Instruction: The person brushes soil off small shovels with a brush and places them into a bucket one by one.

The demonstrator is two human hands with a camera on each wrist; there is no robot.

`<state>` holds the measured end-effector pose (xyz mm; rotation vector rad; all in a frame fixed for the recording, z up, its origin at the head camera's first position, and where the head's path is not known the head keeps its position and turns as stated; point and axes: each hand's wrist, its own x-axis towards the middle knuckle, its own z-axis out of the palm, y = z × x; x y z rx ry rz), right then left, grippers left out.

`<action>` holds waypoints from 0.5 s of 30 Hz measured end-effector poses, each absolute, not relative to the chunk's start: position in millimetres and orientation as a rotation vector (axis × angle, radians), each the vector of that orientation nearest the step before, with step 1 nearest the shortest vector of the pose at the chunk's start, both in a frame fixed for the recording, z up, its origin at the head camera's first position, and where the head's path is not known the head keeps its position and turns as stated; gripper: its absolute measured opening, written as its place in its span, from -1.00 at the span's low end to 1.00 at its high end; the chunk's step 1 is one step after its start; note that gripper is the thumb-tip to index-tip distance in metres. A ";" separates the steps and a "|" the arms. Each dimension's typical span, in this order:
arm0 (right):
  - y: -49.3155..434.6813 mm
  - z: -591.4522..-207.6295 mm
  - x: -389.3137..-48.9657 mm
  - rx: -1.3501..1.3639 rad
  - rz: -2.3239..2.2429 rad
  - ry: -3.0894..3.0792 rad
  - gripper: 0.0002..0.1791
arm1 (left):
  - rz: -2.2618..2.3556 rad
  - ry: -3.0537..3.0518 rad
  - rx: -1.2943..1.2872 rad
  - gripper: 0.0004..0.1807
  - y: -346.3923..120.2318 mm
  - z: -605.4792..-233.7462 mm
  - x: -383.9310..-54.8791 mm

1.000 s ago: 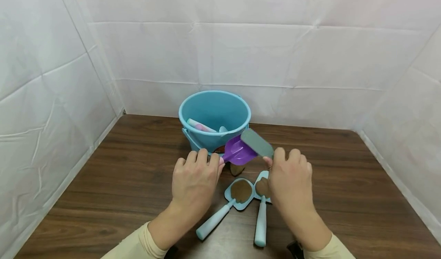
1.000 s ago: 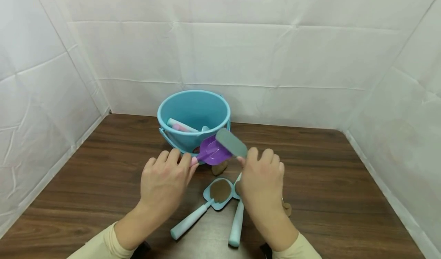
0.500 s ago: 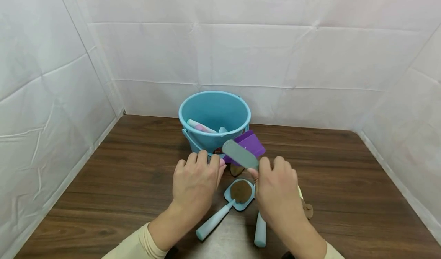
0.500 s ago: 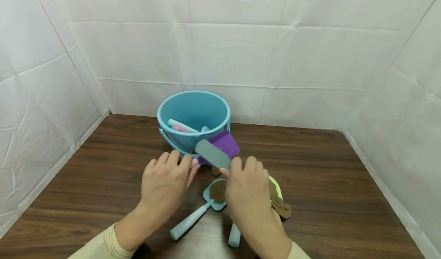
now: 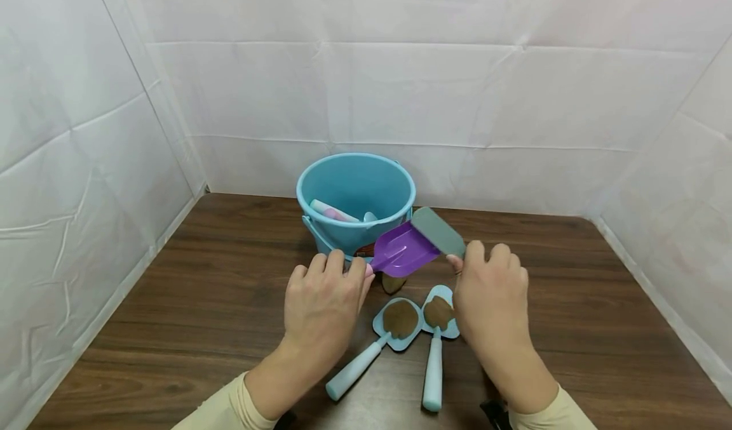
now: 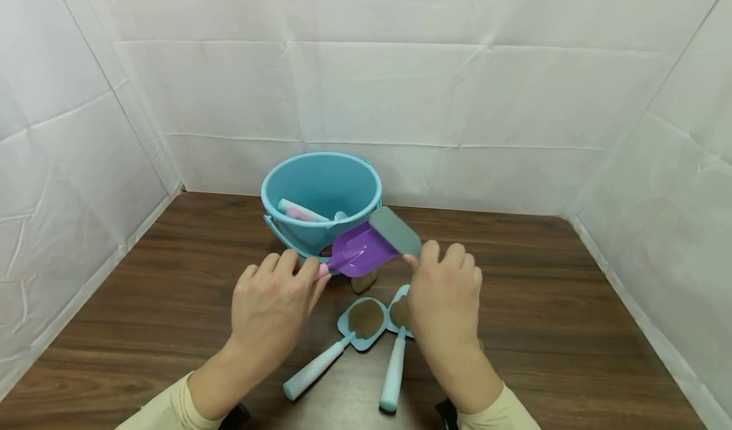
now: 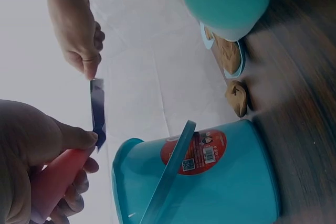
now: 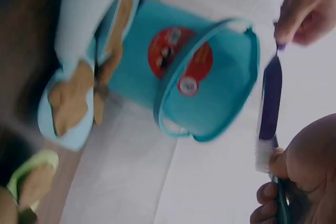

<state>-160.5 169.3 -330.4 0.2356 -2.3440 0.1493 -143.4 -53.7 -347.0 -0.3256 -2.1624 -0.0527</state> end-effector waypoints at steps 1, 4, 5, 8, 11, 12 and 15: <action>171.5 -329.0 -161.5 0.216 0.159 -2.337 -0.54 | -0.060 -2.165 -0.329 -0.68 -53.7 -347.1 -143.2; 173.5 -325.7 -160.4 0.209 0.199 -2.347 -0.56 | -0.066 -2.173 -0.335 -0.69 -53.5 -347.2 -143.0; 172.1 -325.7 -158.6 0.228 0.207 -2.360 -0.57 | -0.066 -2.175 -0.335 -0.69 -53.4 -347.3 -143.0; 161.1 -326.7 -149.4 0.324 0.236 -2.402 -0.58 | -0.067 -2.177 -0.333 -0.68 -53.1 -347.4 -143.2; 147.4 -330.8 -138.6 0.442 0.215 -2.439 -0.57 | -0.071 -2.170 -0.329 -0.67 -52.4 -347.0 -143.2; 143.8 -331.7 -136.1 0.467 0.204 -2.444 -0.56 | -0.075 -2.165 -0.331 -0.68 -52.3 -346.9 -143.1; 140.0 -334.0 -133.8 0.488 0.165 -2.434 -0.54 | -0.074 -2.149 -0.336 -0.68 -52.0 -345.8 -142.0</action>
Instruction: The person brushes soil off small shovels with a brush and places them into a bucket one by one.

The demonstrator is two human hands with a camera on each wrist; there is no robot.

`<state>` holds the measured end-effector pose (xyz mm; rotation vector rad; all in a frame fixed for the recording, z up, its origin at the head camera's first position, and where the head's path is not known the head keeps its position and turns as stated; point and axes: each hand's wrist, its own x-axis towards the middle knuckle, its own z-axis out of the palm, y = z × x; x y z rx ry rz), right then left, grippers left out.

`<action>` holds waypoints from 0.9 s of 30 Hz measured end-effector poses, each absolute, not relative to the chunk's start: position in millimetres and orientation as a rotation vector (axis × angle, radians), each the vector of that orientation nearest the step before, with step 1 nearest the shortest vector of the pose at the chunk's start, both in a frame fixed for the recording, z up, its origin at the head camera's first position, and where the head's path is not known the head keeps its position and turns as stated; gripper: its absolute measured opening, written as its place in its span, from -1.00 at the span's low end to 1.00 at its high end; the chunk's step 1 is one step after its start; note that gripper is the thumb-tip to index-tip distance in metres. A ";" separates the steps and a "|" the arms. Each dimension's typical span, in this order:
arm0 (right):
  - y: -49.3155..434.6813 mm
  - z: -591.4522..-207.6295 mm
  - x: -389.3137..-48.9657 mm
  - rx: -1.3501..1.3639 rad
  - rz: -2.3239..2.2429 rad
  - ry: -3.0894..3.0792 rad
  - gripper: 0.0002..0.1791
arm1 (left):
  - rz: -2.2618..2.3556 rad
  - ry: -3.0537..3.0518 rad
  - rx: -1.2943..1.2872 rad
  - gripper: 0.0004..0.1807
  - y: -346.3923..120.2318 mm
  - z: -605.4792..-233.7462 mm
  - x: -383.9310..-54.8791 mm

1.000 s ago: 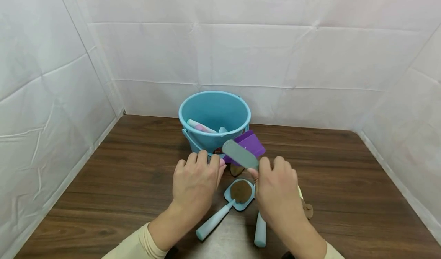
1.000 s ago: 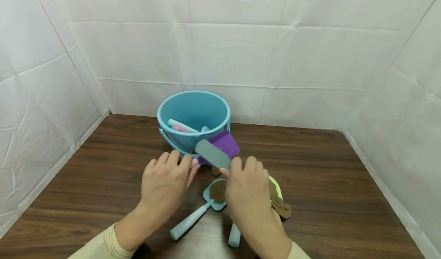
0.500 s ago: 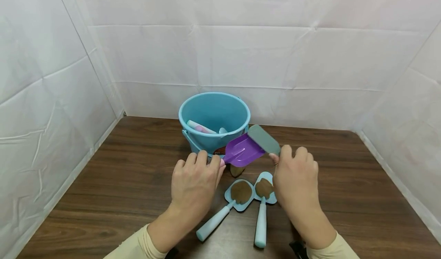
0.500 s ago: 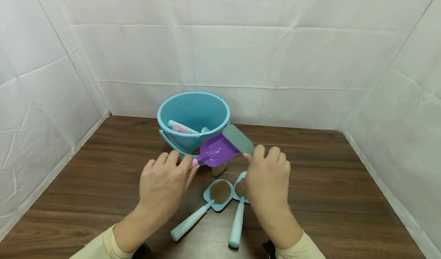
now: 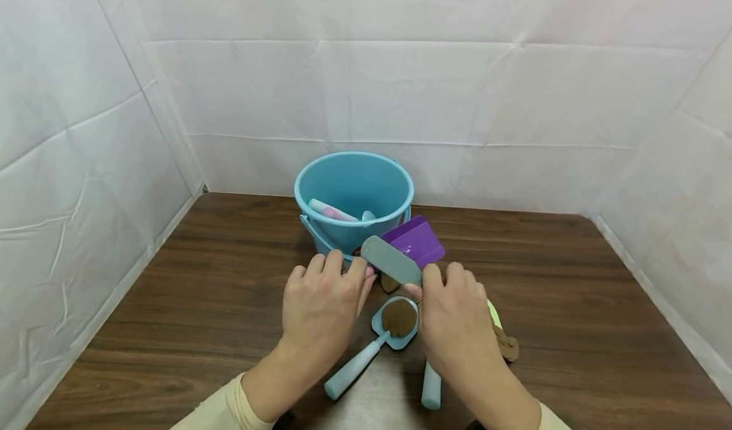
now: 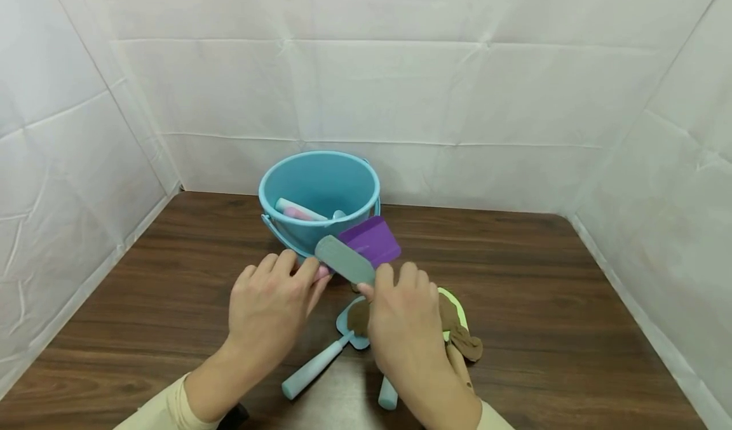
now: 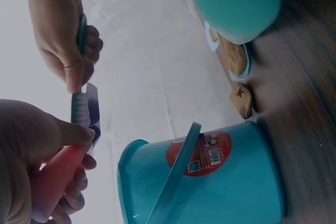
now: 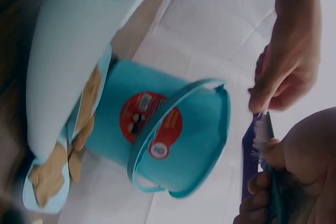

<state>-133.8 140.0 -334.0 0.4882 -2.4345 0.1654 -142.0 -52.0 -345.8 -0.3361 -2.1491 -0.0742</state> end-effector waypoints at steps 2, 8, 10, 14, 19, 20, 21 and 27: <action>141.6 -333.2 -135.3 0.463 0.158 -2.411 -0.55 | -0.066 -2.143 -0.340 -0.67 -51.8 -344.5 -141.1; 160.5 -325.4 -146.3 0.335 0.207 -2.414 -0.58 | -0.046 -2.129 -0.337 -0.64 -52.3 -342.7 -140.1; 170.2 -320.6 -150.5 0.278 0.234 -2.429 -0.59 | -0.046 -2.125 -0.337 -0.63 -53.0 -342.4 -139.2; 190.1 -311.1 -157.0 0.190 0.271 -2.427 -0.58 | -0.091 -2.127 -0.370 -0.64 -54.1 -341.4 -136.6; 203.8 -305.7 -160.8 0.168 0.288 -2.422 -0.56 | -0.193 -2.136 -0.424 -0.67 -55.6 -340.2 -135.5; 204.5 -305.4 -160.9 0.167 0.296 -2.427 -0.56 | -0.210 -2.140 -0.432 -0.67 -56.0 -340.1 -135.6; 204.7 -305.0 -160.8 0.170 0.301 -2.431 -0.56 | -0.224 -2.144 -0.439 -0.67 -56.4 -340.3 -136.0; 203.8 -301.7 -158.5 0.195 0.319 -2.429 -0.56 | -0.479 -2.295 -0.509 -0.72 -58.4 -340.1 -140.8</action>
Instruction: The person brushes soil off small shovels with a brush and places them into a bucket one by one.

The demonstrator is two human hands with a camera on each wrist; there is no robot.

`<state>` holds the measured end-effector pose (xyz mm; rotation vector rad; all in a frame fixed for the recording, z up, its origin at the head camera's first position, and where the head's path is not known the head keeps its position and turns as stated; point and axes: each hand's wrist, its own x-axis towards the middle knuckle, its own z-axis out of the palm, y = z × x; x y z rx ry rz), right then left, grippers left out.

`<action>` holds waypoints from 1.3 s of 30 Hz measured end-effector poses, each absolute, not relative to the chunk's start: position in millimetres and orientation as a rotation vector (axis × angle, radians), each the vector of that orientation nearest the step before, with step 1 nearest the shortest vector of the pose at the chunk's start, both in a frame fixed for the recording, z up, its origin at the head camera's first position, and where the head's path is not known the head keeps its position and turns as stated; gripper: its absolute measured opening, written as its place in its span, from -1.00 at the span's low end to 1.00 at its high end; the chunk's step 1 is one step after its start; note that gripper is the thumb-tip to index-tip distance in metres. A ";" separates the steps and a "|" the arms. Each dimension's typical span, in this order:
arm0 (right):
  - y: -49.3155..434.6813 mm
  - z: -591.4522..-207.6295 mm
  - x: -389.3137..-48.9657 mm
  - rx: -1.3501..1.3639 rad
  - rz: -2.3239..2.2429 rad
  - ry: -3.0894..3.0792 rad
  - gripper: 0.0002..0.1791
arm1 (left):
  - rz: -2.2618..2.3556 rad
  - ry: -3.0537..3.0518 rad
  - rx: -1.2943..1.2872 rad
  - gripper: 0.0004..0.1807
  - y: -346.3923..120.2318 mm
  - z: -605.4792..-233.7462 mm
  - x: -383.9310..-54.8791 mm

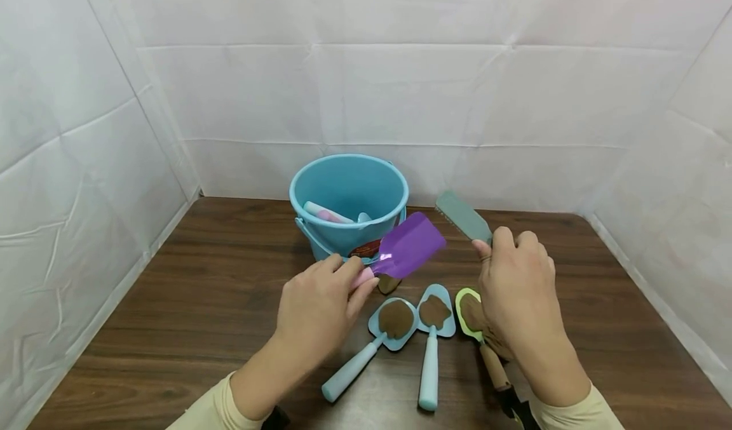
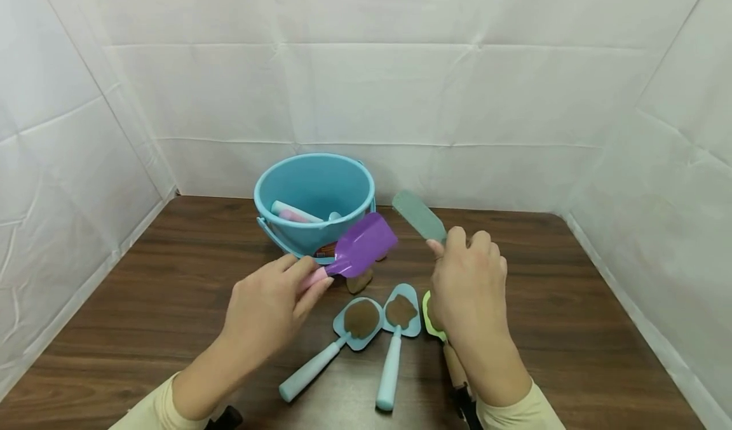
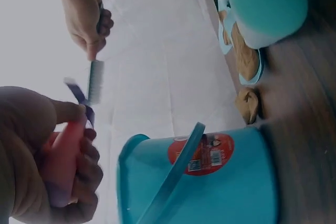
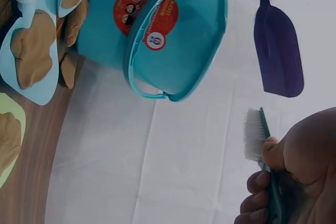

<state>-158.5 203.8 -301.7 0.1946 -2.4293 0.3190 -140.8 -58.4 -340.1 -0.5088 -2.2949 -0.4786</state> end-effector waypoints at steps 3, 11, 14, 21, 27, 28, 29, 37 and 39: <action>202.6 -298.8 -156.3 0.205 0.338 -2.420 -0.57 | -0.736 -2.458 -0.518 -0.75 -59.0 -338.6 -143.1; 195.5 -296.3 -150.2 0.237 0.370 -2.412 -0.59 | -1.791 -2.554 -0.614 -0.66 -60.8 -337.4 -151.4; 191.6 -296.9 -148.9 0.267 0.364 -2.398 -0.60 | -2.300 -2.421 -0.665 -0.59 -59.6 -337.7 -153.7; 178.3 -300.1 -140.8 0.343 0.378 -2.424 -0.64 | -2.883 -2.252 -0.477 -0.58 -59.9 -336.2 -152.1; 165.5 -305.1 -132.6 0.431 0.345 -2.434 -0.63 | -3.110 -2.136 -0.433 -0.53 -62.0 -335.6 -152.1; 162.6 -306.9 -131.5 0.456 0.341 -2.420 -0.60 | -3.142 -2.119 -0.438 -0.53 -62.5 -335.8 -152.1; 159.4 -309.0 -130.7 0.486 0.335 -2.399 -0.56 | -3.170 -2.101 -0.449 -0.53 -63.1 -336.1 -152.1; 136.1 -326.8 -125.0 0.606 0.269 -2.386 -0.46 | -3.285 -2.026 -0.520 -0.57 -65.0 -337.9 -153.2; 134.3 -329.3 -125.3 0.598 0.246 -2.383 -0.45 | -3.303 -2.024 -0.532 -0.57 -65.3 -338.5 -153.5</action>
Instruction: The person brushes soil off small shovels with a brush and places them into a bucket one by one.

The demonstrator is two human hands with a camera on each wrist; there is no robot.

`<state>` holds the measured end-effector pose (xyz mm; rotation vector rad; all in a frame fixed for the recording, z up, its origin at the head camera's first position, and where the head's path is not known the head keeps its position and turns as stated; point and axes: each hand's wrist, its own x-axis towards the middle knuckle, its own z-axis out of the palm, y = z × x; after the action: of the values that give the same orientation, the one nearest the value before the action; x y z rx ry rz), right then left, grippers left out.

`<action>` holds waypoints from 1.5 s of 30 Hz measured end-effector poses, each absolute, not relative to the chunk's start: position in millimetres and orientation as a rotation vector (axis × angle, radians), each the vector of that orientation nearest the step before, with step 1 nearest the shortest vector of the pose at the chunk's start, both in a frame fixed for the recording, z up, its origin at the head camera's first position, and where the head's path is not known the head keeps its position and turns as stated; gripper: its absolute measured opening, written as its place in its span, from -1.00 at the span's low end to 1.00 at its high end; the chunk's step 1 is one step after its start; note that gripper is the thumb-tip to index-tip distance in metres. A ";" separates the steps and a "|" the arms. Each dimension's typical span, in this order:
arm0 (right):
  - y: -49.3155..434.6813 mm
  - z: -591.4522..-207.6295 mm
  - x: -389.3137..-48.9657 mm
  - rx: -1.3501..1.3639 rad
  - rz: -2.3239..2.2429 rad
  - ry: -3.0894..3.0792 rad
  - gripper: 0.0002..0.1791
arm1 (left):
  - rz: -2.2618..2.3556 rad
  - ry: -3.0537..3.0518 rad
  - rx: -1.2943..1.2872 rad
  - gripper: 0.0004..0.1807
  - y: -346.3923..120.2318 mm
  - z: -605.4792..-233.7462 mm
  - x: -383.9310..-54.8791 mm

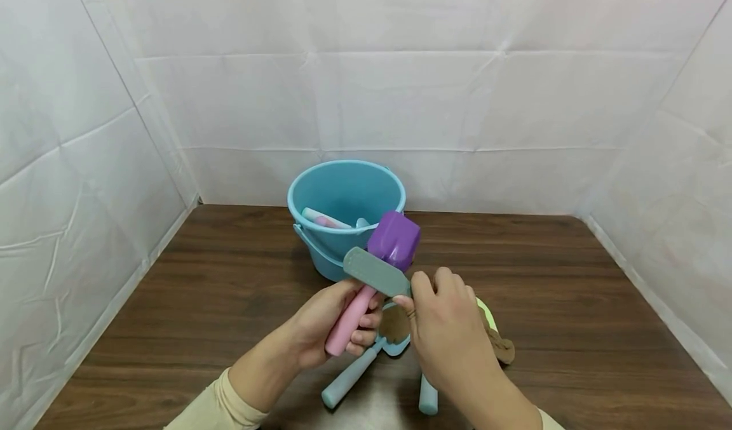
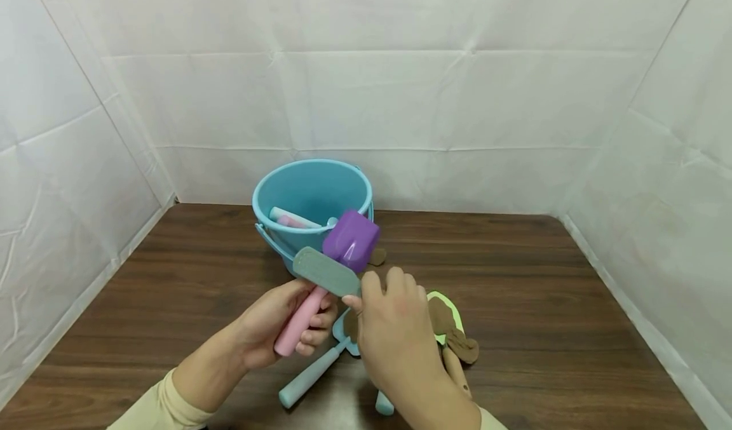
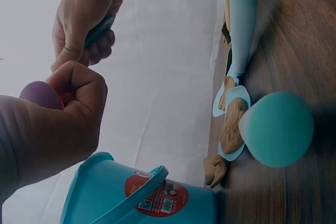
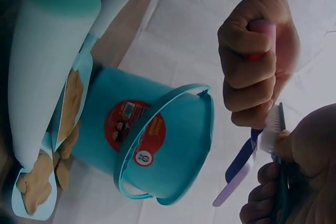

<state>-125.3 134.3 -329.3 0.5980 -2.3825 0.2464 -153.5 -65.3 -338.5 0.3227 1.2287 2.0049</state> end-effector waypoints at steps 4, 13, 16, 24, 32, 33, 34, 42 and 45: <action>137.0 -331.3 -130.8 0.562 0.234 -2.339 -0.43 | 1.986 1.223 0.319 -0.59 -65.9 -339.9 -153.5; 166.8 -324.6 -156.2 0.371 0.267 -2.376 -0.59 | 1.947 1.238 0.345 -0.59 -66.4 -340.8 -153.7; 180.3 -319.6 -165.0 0.283 0.301 -2.400 -0.60 | 1.943 1.242 0.368 -0.59 -67.0 -339.7 -154.3; 174.3 -312.7 -154.0 0.316 0.350 -2.459 -0.60 | 1.947 1.233 0.375 -0.60 -67.1 -339.0 -157.0; 139.6 -325.5 -126.3 0.590 0.259 -2.368 -0.44 | 1.950 1.221 0.354 -0.57 -66.0 -340.2 -157.4; 137.4 -326.9 -125.0 0.598 0.242 -2.363 -0.42 | 1.949 1.224 0.356 -0.57 -65.8 -340.3 -157.2; 135.9 -328.1 -124.2 0.599 0.224 -2.357 -0.41 | 1.946 1.228 0.358 -0.57 -65.7 -340.2 -157.0; 147.5 -326.5 -136.3 0.521 0.218 -2.283 -0.39 | 1.914 1.250 0.366 -0.60 -65.7 -338.7 -155.0; 160.0 -323.5 -146.7 0.436 0.247 -2.303 -0.48 | 1.889 1.273 0.381 -0.59 -66.3 -337.5 -154.7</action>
<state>-146.7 160.0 -323.5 0.4356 -2.3032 0.2475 -154.7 -66.3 -337.5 0.3810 1.2733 1.8891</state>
